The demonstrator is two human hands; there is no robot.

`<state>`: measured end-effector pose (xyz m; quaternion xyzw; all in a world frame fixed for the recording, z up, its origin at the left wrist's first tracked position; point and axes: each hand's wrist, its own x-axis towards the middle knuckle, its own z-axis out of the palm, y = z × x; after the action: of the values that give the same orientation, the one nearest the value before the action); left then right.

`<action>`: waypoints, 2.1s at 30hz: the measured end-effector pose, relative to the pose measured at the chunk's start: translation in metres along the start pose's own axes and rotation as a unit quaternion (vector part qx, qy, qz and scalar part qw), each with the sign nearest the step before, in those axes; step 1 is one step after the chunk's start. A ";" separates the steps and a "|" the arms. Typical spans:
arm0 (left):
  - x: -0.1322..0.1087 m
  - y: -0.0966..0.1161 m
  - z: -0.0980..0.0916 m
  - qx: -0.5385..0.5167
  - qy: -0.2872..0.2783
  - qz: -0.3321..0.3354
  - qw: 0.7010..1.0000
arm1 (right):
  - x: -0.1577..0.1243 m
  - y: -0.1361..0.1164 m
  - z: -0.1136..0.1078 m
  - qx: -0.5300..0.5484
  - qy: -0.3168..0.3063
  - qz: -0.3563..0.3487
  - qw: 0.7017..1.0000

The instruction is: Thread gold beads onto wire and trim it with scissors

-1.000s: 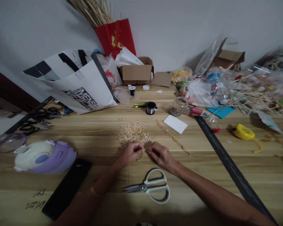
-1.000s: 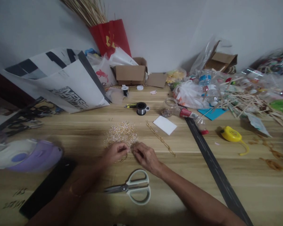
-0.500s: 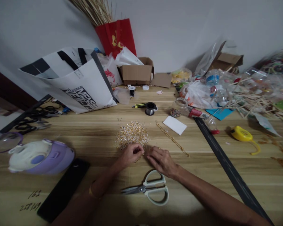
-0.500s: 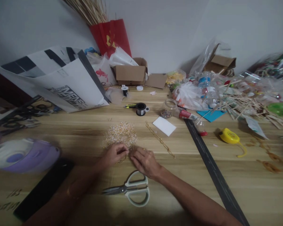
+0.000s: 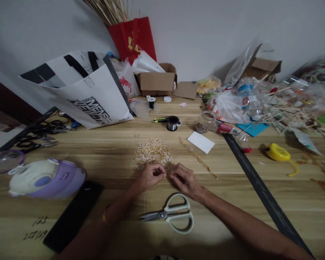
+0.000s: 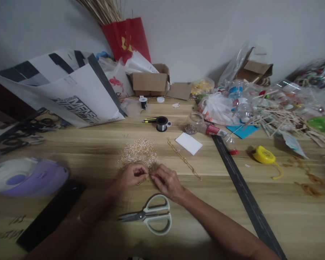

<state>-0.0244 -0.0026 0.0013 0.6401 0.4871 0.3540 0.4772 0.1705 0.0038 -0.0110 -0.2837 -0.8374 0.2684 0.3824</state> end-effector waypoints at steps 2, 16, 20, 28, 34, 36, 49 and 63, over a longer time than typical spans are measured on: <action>0.000 0.002 -0.001 -0.034 -0.007 0.001 0.999 | 0.000 0.000 0.000 0.001 0.005 0.006 1.000; 0.003 -0.001 0.001 -0.125 0.031 -0.039 0.991 | 0.000 0.001 0.001 0.015 0.004 0.006 1.000; 0.003 0.001 0.000 -0.132 0.045 -0.043 0.989 | 0.000 0.001 0.000 0.011 0.006 0.003 1.000; 0.004 0.001 0.001 -0.167 0.048 -0.063 0.983 | -0.001 0.004 0.003 -0.001 0.004 0.001 1.000; 0.003 0.004 0.000 -0.199 0.027 -0.109 0.974 | -0.001 0.004 0.002 -0.003 0.007 -0.009 1.000; 0.003 0.005 0.000 -0.208 0.026 -0.117 0.971 | 0.000 0.003 0.002 -0.005 0.009 -0.007 1.000; 0.000 0.003 0.005 -0.177 -0.006 -0.098 0.979 | -0.001 0.003 0.003 -0.003 0.009 -0.016 1.000; 0.000 0.000 0.008 -0.148 -0.058 -0.140 0.977 | -0.001 0.002 0.002 -0.016 -0.025 -0.030 0.999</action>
<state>-0.0176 -0.0047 -0.0012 0.5074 0.4859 0.3140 0.6386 0.1699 0.0043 -0.0140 -0.2584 -0.8590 0.2501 0.3645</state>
